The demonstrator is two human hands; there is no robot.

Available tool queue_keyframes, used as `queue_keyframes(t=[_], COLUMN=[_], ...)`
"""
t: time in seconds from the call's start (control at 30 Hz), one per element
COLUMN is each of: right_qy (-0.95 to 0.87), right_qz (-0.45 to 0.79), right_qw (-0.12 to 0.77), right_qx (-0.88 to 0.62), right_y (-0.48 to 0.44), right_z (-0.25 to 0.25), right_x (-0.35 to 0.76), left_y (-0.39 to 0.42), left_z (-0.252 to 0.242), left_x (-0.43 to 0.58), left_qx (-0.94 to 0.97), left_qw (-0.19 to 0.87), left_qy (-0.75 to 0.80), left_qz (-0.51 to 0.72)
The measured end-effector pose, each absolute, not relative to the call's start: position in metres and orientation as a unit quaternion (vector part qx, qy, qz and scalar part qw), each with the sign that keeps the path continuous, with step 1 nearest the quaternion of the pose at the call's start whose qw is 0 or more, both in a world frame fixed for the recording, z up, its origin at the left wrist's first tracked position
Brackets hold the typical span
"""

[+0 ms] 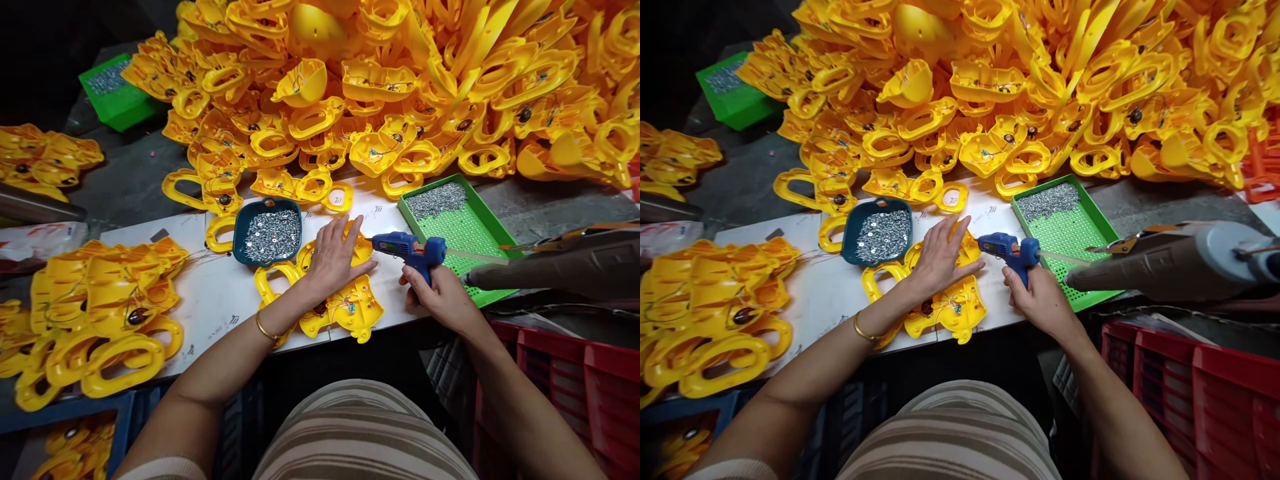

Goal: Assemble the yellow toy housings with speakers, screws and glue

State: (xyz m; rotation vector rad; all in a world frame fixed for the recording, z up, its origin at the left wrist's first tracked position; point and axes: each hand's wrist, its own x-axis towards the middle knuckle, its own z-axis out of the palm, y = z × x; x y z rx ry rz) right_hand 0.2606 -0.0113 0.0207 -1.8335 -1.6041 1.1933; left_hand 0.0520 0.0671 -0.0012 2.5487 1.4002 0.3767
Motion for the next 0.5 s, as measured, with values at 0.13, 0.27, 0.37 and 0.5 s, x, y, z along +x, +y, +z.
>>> queue_keyframes(t=[0.13,0.27,0.37,0.5], right_qy=[-0.593,-0.600,-0.600,-0.614], right_qz=[0.413,0.397,0.396,0.368], right_qw=[0.197,0.183,0.182,0.187], right_qx=[-0.662,-0.670,-0.671,-0.672], right_y=[-0.0083,-0.0063,-0.0068,-0.0103], right_z=[0.0249,0.0267,0.0259,0.0259], right_x=[0.2630,0.2644,0.2647,0.2628], left_y=[0.0664,0.0660,0.0659,0.0665], left_z=[-0.0012,-0.0026,-0.0036,-0.0055], left_x=[0.0518,0.0507,0.0501,0.0489], left_qx=[0.864,0.866,0.866,0.866], left_qw=[0.103,0.103,0.105,0.106], left_qy=[0.476,0.475,0.473,0.471], left_qz=[0.125,0.120,0.120,0.131])
